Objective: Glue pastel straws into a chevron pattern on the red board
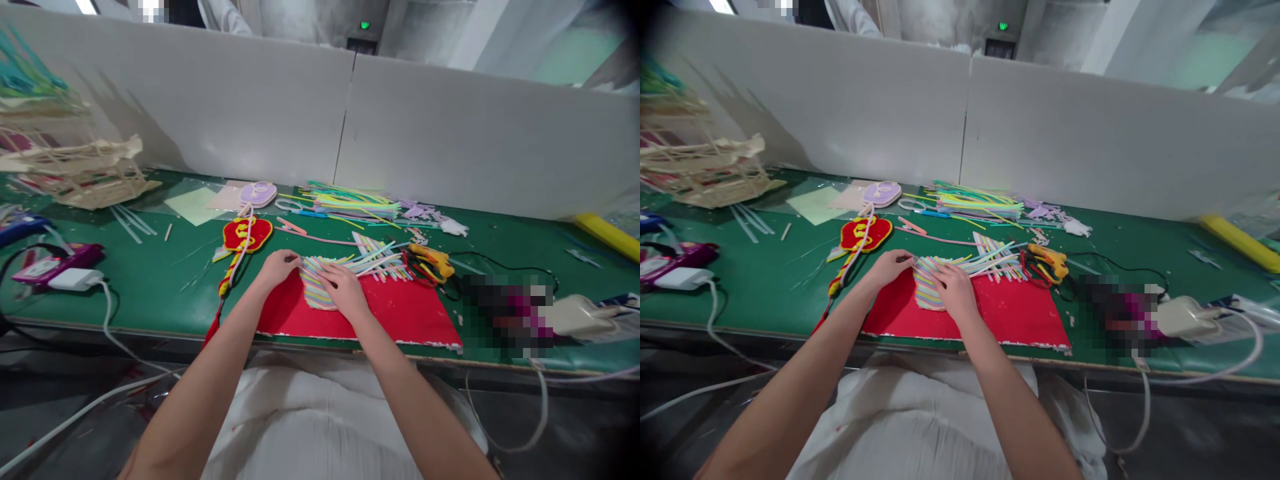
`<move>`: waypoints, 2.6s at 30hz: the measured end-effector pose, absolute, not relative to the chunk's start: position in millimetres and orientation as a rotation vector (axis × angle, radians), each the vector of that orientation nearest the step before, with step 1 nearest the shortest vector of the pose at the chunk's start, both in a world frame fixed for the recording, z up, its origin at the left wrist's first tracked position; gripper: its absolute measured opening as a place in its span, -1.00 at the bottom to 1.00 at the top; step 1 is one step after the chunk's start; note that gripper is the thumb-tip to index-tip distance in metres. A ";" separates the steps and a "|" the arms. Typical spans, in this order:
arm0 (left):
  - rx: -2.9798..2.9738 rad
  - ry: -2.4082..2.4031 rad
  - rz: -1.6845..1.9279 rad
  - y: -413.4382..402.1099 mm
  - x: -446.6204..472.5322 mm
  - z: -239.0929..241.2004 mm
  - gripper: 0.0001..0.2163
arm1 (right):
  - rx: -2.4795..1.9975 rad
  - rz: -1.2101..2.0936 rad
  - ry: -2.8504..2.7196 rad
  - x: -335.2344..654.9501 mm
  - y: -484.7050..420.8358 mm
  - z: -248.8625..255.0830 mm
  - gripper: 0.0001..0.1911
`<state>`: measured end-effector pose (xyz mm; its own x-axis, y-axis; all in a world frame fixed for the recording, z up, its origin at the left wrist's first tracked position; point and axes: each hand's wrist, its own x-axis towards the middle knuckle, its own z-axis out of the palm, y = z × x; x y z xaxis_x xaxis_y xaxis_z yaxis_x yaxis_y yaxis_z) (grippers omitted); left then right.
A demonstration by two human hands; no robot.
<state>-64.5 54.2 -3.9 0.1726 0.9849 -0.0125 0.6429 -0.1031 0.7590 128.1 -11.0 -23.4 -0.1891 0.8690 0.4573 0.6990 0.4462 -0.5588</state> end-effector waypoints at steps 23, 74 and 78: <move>1.178 1.185 1.251 14.7 -50.3 24.9 -0.47 | -1.367 0.757 -1.048 160.4 -22.9 2.0 -0.54; 1.425 1.100 1.272 -10.2 -48.7 2.8 -0.68 | -1.060 1.269 -1.016 164.0 -13.7 -5.5 -0.52; 1.370 1.098 1.255 -9.4 -48.9 1.5 -0.66 | -1.056 1.270 -1.025 164.3 -14.3 -4.5 -0.51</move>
<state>-48.9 -9.4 1.5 0.0723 0.9860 0.1501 0.0178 -0.1517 0.9883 164.3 -14.3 -4.5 0.0385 0.9992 0.0072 -0.2178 0.0154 -0.9759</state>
